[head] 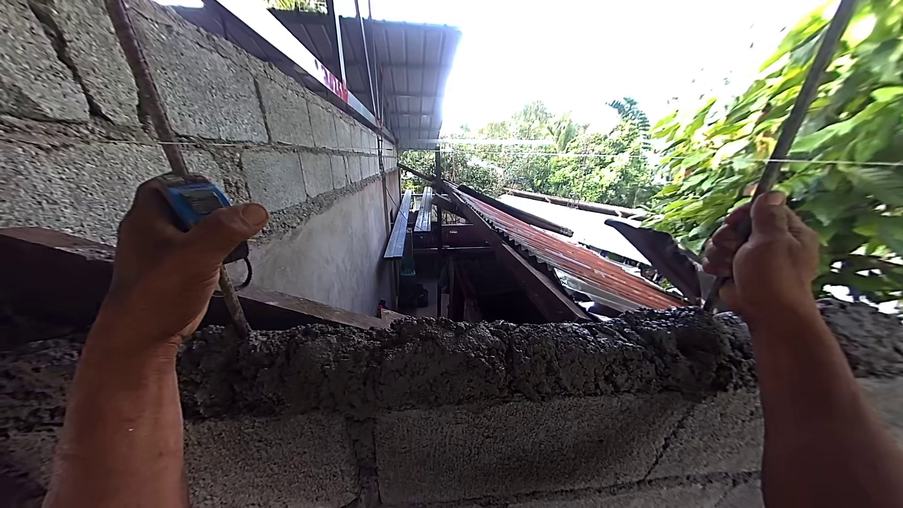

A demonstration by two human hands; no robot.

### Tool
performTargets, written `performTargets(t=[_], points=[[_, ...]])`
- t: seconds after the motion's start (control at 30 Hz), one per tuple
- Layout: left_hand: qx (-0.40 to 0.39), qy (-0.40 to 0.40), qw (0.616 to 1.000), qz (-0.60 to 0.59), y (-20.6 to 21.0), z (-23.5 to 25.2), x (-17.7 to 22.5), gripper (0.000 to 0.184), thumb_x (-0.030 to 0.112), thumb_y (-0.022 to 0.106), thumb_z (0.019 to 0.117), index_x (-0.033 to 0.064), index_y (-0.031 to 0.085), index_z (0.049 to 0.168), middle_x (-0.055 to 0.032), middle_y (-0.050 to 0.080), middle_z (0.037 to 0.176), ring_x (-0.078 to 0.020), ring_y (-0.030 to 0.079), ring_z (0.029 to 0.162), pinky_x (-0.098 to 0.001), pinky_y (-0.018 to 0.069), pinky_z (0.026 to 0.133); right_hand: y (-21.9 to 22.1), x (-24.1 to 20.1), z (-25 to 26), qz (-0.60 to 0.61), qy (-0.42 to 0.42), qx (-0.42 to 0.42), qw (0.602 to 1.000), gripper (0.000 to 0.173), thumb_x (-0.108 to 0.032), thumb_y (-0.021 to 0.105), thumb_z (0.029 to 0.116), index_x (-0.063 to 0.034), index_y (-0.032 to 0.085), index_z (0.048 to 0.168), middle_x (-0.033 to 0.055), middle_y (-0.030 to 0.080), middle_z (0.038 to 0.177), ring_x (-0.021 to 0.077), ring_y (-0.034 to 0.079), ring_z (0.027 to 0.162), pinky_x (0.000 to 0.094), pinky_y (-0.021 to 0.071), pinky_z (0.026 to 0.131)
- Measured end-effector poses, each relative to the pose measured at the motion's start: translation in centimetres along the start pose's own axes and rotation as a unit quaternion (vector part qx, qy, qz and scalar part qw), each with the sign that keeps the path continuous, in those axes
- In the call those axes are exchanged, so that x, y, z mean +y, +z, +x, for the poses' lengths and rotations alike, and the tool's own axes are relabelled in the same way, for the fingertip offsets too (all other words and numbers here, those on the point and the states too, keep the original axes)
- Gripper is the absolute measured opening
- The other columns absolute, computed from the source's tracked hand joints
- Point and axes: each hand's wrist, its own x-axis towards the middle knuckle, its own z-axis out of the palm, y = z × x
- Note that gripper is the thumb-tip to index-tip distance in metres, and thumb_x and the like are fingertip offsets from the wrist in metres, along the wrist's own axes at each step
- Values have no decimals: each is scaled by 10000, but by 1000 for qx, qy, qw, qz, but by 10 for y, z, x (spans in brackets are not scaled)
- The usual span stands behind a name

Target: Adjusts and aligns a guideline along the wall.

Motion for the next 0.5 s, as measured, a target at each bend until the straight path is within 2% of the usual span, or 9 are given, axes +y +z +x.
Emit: performTargets(t=[0.3, 0.5], points=[[1, 4, 1000, 3, 2, -1, 2, 631, 388, 822, 833, 241, 482, 1344, 70, 610, 1073, -27, 645, 851, -239, 572, 742, 0, 0, 1, -5, -2, 2, 1000, 418, -509, 312, 1106, -224, 545, 910, -113, 362, 563, 31, 360, 429, 217, 371, 426], [4, -3, 1000, 23, -1, -1, 1, 640, 426, 813, 829, 246, 477, 1343, 78, 600, 1053, -14, 631, 825, -232, 557, 714, 1, -3, -3, -9, 1, -3, 1000, 410, -512, 308, 1106, -231, 541, 919, -118, 375, 570, 31, 365, 434, 218, 375, 431]])
